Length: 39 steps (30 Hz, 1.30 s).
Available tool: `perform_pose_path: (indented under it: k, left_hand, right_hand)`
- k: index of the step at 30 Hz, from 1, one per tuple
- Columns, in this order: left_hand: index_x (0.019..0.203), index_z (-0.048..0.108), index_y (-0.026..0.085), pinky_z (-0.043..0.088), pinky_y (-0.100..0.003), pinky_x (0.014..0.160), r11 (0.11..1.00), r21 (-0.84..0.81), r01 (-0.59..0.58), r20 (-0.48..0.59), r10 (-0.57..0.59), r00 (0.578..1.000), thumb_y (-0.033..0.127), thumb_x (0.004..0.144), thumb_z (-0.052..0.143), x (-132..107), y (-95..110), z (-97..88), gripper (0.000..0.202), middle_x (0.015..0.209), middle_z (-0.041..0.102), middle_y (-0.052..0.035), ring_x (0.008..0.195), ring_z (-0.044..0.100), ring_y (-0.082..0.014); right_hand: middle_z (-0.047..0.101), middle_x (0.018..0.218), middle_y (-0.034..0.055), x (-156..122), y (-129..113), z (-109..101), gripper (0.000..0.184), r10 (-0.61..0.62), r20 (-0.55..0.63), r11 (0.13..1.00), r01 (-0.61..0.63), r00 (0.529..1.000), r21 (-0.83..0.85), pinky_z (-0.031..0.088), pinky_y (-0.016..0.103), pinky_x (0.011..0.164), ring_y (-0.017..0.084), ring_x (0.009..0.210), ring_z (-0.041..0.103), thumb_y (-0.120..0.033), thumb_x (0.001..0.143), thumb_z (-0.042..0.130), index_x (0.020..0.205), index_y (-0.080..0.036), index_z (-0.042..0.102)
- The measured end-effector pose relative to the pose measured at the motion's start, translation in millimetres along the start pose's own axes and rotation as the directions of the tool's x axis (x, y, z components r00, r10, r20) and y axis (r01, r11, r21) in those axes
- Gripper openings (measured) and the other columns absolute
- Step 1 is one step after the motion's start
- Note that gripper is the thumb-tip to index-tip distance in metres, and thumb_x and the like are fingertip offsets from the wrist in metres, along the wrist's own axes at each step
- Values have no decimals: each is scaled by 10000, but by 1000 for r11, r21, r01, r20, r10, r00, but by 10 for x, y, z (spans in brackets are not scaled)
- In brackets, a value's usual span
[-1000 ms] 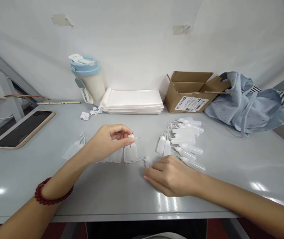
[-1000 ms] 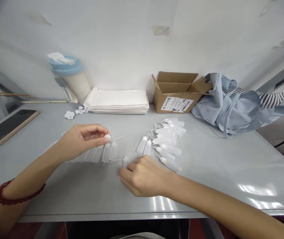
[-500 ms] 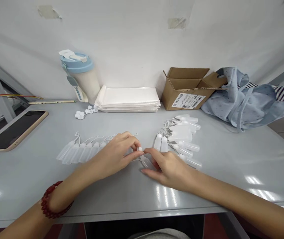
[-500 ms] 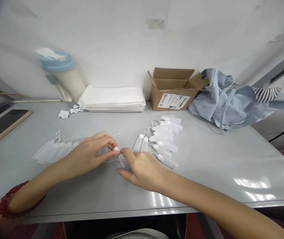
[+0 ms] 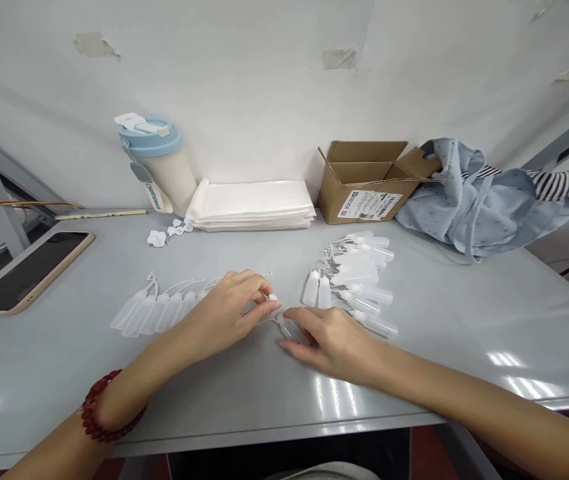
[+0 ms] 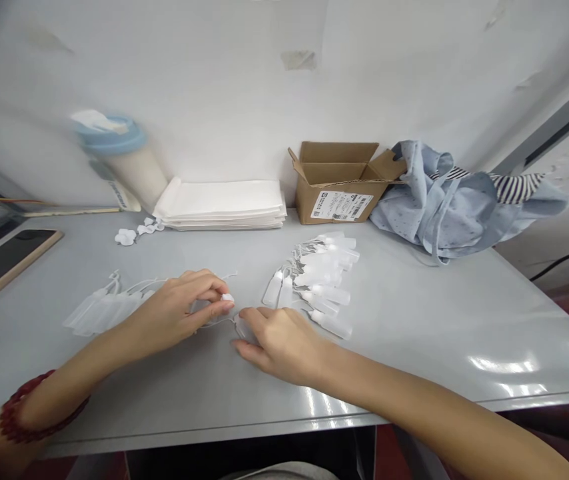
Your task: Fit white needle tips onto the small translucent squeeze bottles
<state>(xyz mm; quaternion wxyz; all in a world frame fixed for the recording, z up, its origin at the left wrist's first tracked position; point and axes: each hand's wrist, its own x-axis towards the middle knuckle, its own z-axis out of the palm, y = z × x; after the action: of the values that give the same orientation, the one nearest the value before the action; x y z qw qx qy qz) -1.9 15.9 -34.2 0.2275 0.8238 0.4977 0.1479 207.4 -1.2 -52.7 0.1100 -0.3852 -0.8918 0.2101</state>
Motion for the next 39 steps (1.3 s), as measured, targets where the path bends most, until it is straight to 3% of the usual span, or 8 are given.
perform_pose_path:
  k: [12, 19, 23, 26, 32, 36, 39]
  left_hand:
    - [889, 533, 221, 362, -342, 862, 993, -115, 3, 141, 13, 990, 387, 942, 429, 4, 125, -32, 203, 716, 734, 52, 896, 594, -212]
    - [917, 539, 230, 363, -339, 859, 991, -135, 11, 156, 11, 988, 411, 936, 445, -26, 147, -58, 205, 723, 730, 57, 858, 592, -205]
    - [907, 544, 236, 365, -346, 860, 982, -171, 78, 153, -52, 987, 440, 925, 455, -20, 145, -79, 224, 803, 748, 46, 887, 594, -208]
    - [889, 542, 238, 382, -333, 816, 970, -205, 132, 130, -106, 986, 451, 915, 468, -15, 138, -101, 227, 837, 749, 48, 809, 603, -191]
    - [877, 575, 230, 350, -230, 532, 938, -303, 171, 61, -160, 985, 452, 909, 475, -10, 145, -129, 246, 800, 692, 37, 695, 572, -146]
    - [863, 607, 233, 372, -222, 556, 921, -352, 167, 8, -175, 984, 474, 888, 510, -16, 174, -149, 261, 825, 625, 30, 718, 533, -135]
    - [853, 623, 241, 390, -222, 602, 885, -436, 163, 53, -156, 986, 466, 888, 521, -21, 191, -165, 249, 824, 606, 33, 769, 530, -138]
  right_hand:
    - [592, 756, 24, -5, -34, -41, 167, 17, 69, 995, -10, 997, -102, 285, 236, 496, 128, 573, 528, -284, 880, 534, 937, -135, 583]
    - [588, 776, 20, -7, 1, -10, 139, -36, -3, 977, 35, 999, -212, 221, 241, 455, 115, 543, 502, -262, 856, 551, 925, -150, 596]
    - [590, 799, 29, 1, 28, 7, 136, -76, -42, 966, 63, 996, -252, 228, 237, 441, 113, 549, 514, -240, 856, 553, 934, -147, 614]
    - [599, 802, 31, -2, 37, 15, 163, -114, -84, 962, 89, 990, -258, 255, 235, 436, 113, 544, 526, -233, 865, 550, 981, -148, 626]
    - [632, 812, 56, -20, 48, 4, 210, -183, -245, 975, 144, 952, -168, 398, 234, 472, 143, 607, 599, -217, 888, 530, 1043, -126, 637]
    - [649, 870, 95, -20, 55, -15, 239, -225, -398, 974, 197, 889, -112, 492, 247, 548, 152, 668, 619, -196, 903, 516, 1092, -97, 623]
    - [656, 906, 116, -19, 54, -26, 243, -242, -456, 970, 219, 856, -103, 528, 264, 595, 162, 719, 630, -185, 909, 513, 1111, -93, 612]
